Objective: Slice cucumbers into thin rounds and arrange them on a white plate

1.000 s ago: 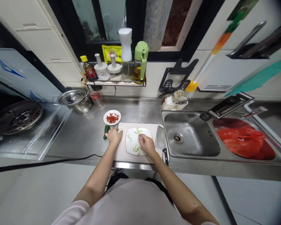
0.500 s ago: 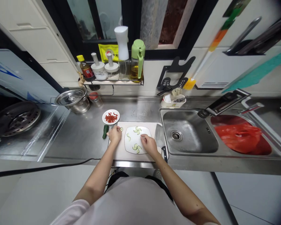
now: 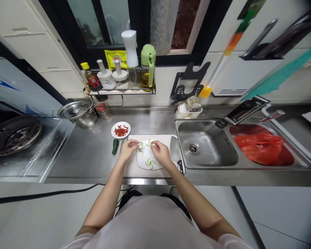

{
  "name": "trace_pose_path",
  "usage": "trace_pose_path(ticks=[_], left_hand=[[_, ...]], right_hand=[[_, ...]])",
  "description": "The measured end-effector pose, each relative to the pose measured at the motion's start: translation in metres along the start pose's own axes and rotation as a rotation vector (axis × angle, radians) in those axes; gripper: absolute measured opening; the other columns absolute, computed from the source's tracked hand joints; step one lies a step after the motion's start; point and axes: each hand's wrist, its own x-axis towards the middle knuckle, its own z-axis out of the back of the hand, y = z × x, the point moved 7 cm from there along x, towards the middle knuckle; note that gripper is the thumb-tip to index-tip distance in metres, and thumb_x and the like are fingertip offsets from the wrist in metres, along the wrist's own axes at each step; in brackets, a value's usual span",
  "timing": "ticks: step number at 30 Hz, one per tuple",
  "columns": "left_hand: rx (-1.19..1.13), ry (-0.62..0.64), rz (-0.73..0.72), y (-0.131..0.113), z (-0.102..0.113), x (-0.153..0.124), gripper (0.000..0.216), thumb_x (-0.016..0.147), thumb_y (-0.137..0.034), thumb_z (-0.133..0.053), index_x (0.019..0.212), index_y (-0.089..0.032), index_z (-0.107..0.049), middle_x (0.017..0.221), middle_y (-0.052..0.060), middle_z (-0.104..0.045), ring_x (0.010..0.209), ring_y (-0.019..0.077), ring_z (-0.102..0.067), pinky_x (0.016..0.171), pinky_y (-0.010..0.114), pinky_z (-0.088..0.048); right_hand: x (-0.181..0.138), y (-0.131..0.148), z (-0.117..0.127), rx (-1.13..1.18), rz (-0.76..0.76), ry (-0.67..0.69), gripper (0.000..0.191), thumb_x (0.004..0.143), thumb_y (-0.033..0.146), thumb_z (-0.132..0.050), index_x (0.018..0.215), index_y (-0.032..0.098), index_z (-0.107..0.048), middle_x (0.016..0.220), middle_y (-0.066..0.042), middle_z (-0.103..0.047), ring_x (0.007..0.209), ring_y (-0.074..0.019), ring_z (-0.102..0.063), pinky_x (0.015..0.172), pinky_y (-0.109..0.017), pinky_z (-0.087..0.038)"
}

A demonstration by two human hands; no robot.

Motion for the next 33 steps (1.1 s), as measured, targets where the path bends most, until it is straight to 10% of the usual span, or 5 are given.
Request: trace_pose_path(ticks=[12,19,33], left_hand=[[0.016,0.082,-0.027,-0.019,-0.02,-0.017,0.033,0.061,-0.037,-0.076,0.083,-0.016,-0.064,0.068,-0.001,-0.062,0.065,0.0103,-0.056,0.064,0.022,-0.042],[-0.037,0.337,0.315,0.004,-0.037,-0.031,0.06,0.079,-0.071,-0.042,0.07,-0.016,-0.062,0.058,0.004,-0.059,0.048,0.008,-0.046,0.045,0.022,-0.027],[-0.071,0.238,0.166,-0.014,-0.038,-0.025,0.029,0.067,-0.042,-0.069,0.064,-0.016,-0.058,0.06,-0.001,-0.055,0.051,0.0064,-0.042,0.046,0.02,-0.025]], right_hand=[[0.004,0.038,-0.001,0.13,0.305,0.025,0.016,0.089,0.03,-0.05,0.084,0.021,-0.063,0.091,-0.005,-0.061,0.094,-0.018,-0.054,0.083,-0.031,-0.042],[-0.002,0.047,0.015,0.082,0.396,-0.062,0.018,0.09,0.03,-0.05,0.092,0.023,-0.066,0.098,-0.006,-0.059,0.098,-0.0199,-0.052,0.089,-0.036,-0.041],[-0.007,0.046,0.009,0.073,0.445,0.028,0.016,0.09,0.032,-0.051,0.094,0.023,-0.063,0.096,-0.005,-0.063,0.097,-0.0195,-0.053,0.088,-0.035,-0.041]])
